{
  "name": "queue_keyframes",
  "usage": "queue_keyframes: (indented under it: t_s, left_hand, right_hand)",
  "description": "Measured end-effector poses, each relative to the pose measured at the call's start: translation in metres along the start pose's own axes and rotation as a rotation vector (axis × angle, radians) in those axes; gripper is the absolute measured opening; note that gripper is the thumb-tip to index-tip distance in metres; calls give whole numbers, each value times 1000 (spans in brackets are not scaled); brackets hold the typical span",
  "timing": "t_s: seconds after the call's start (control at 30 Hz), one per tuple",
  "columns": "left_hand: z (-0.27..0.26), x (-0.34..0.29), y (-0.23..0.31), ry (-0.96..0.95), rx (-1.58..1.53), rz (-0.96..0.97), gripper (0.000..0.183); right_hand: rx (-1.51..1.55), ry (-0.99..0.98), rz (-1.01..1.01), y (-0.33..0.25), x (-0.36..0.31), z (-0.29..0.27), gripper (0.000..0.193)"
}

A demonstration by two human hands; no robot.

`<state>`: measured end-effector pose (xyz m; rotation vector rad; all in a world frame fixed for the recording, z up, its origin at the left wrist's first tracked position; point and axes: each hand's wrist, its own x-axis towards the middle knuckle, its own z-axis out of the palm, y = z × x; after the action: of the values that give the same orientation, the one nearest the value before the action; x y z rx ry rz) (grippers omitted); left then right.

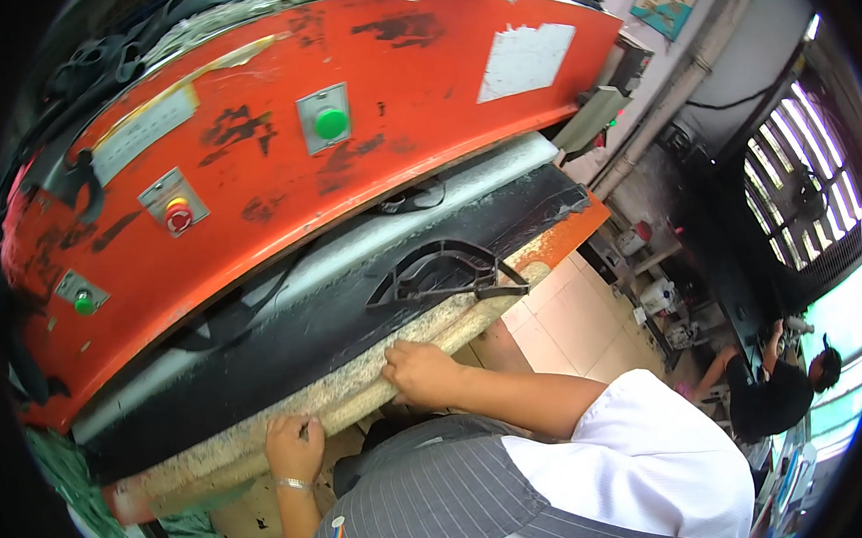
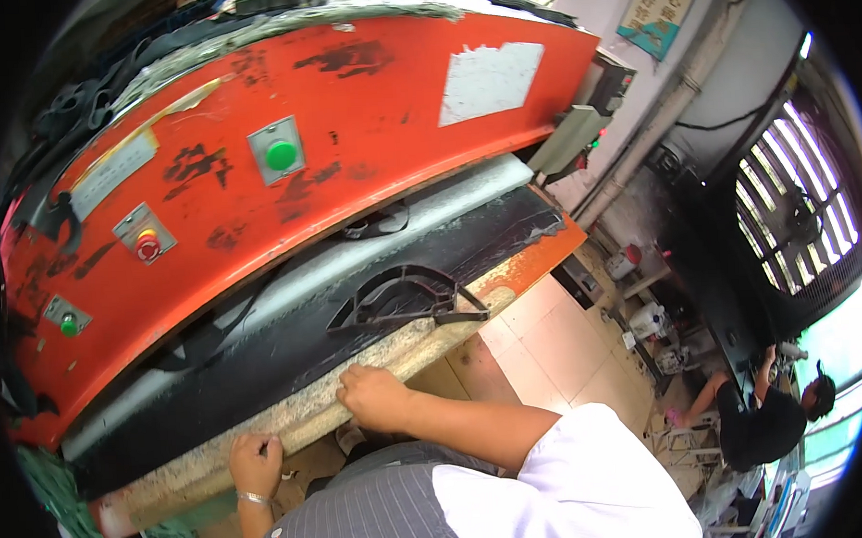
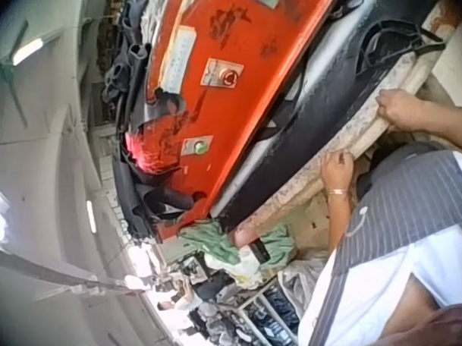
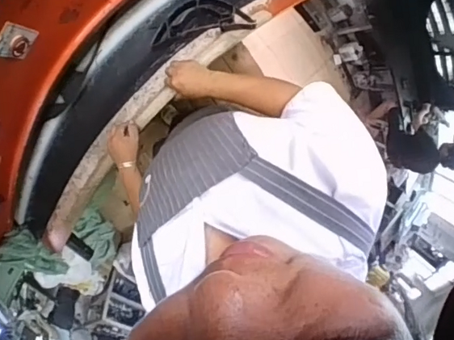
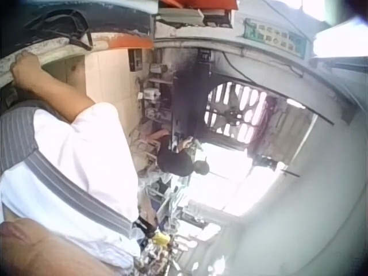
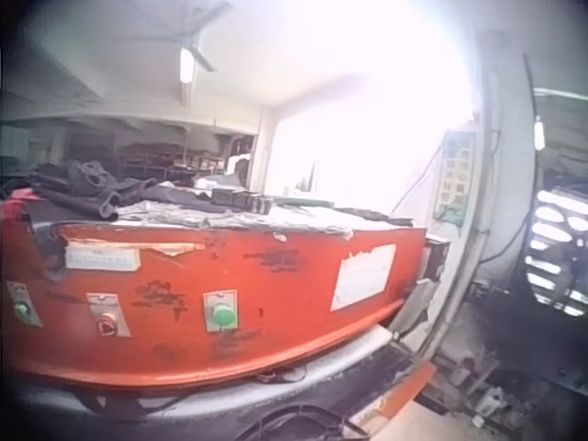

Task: Operating a hydraulic press with metal dies to cut shoe components from sheets of leather.

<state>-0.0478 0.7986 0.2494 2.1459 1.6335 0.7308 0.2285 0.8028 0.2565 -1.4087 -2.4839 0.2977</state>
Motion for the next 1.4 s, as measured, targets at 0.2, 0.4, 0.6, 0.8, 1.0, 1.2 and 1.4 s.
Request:
queue_keyframes:
  t_s: [0.2,0.4,0.6,0.8,1.0,1.2,1.4]
  left_hand:
    - [-38,75,21,-624,143,-73,26]
    - [61,190,85,-369,-102,500,38]
    - [145,225,93,-379,218,420,72]
    - [145,221,92,-362,250,478,77]
    - [139,209,86,-363,232,494,79]
    - [108,180,67,-397,121,477,73]
    - [-1,169,0,-110,-298,74,35]
  right_hand:
    - [343,-269,232,73,46,-66,44]
    - [-56,224,467,180,103,-53,53]
    - [404,68,450,251,113,-45,53]
    - [196,276,379,264,94,-51,49]
    - [50,224,388,251,97,-39,52]
    - [-17,95,446,240,96,-41,56]
    - [-120,378,344,215,81,-72,69]
